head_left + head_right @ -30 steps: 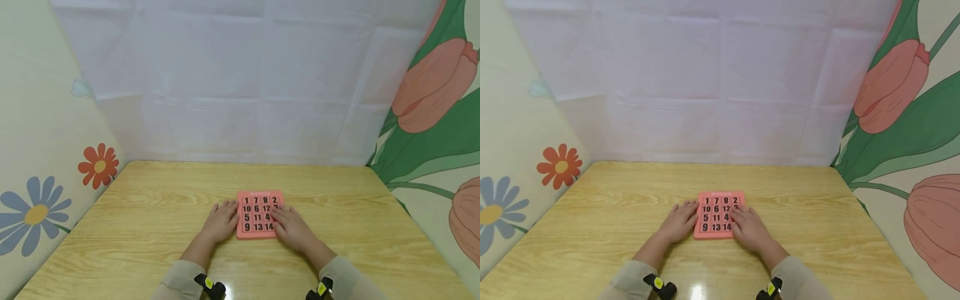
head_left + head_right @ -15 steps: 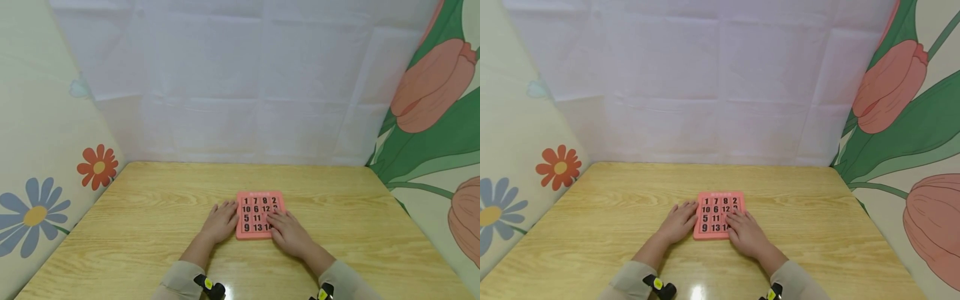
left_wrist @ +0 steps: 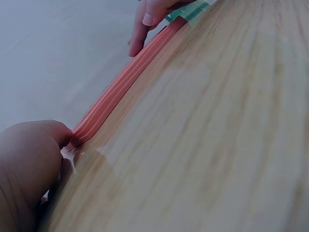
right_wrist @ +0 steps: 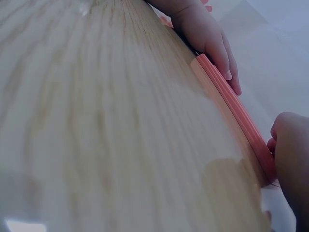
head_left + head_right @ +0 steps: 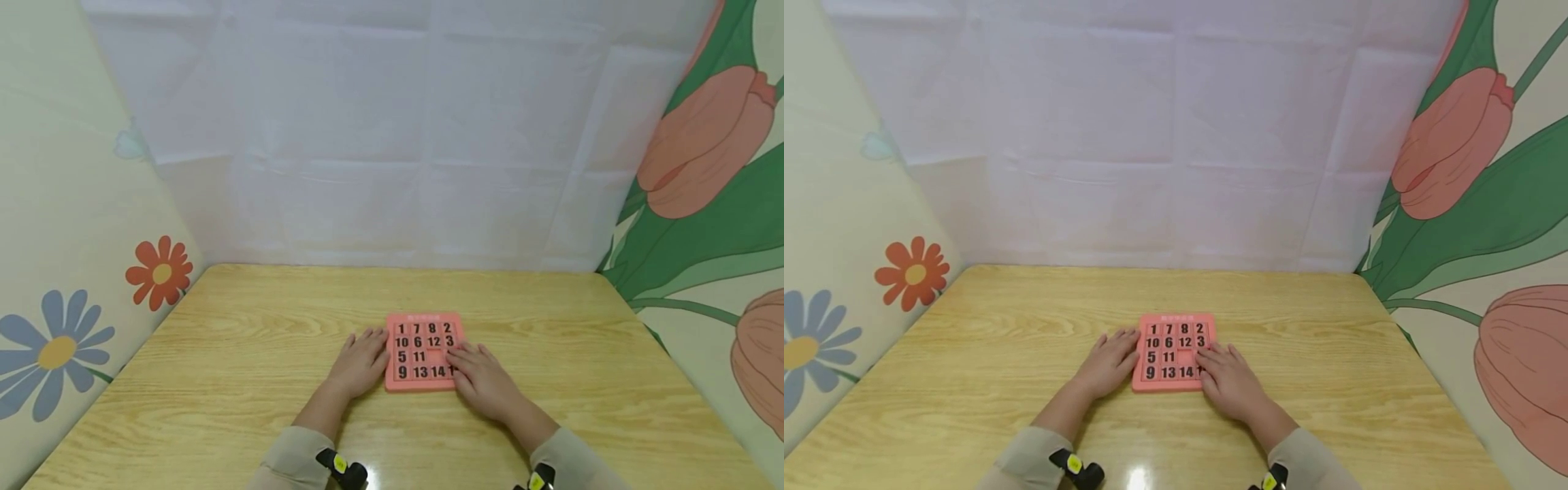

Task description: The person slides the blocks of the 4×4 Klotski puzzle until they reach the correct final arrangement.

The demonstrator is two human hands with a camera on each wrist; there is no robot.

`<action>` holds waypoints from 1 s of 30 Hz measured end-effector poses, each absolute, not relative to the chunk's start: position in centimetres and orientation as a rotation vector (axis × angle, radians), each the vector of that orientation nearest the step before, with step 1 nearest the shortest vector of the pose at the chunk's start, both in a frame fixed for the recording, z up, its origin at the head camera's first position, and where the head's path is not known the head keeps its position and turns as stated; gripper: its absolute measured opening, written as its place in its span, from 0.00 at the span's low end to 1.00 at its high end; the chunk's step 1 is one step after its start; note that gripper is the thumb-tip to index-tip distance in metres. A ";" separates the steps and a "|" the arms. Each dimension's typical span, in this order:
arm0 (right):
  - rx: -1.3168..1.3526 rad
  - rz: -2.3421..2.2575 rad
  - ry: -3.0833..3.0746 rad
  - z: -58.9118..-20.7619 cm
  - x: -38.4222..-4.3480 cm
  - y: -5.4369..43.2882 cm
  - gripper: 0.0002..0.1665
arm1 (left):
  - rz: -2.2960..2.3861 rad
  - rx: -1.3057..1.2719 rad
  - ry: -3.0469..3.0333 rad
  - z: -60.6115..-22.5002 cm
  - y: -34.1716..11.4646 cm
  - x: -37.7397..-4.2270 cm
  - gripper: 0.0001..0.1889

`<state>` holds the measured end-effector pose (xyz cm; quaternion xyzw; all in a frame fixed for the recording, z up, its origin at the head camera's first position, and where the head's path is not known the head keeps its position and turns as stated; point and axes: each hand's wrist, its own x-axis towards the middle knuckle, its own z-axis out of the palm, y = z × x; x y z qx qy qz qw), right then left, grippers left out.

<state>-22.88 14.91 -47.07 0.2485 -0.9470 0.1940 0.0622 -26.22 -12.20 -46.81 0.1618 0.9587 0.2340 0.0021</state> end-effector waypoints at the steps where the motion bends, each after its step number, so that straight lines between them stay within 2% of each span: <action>1: 0.745 0.587 -2.865 -47.1 -22.9 15.0 0.25 | 0.734 0.507 3.008 -46.8 -12.2 -26.2 0.28; 14: 0.729 0.608 -2.853 -47.1 -22.8 15.4 0.25 | 0.755 0.496 3.008 -46.9 -12.3 -26.2 0.28; 30: 0.887 0.549 -2.867 -46.5 -22.9 10.1 0.26 | 0.734 0.541 3.018 -46.9 -12.3 -26.1 0.27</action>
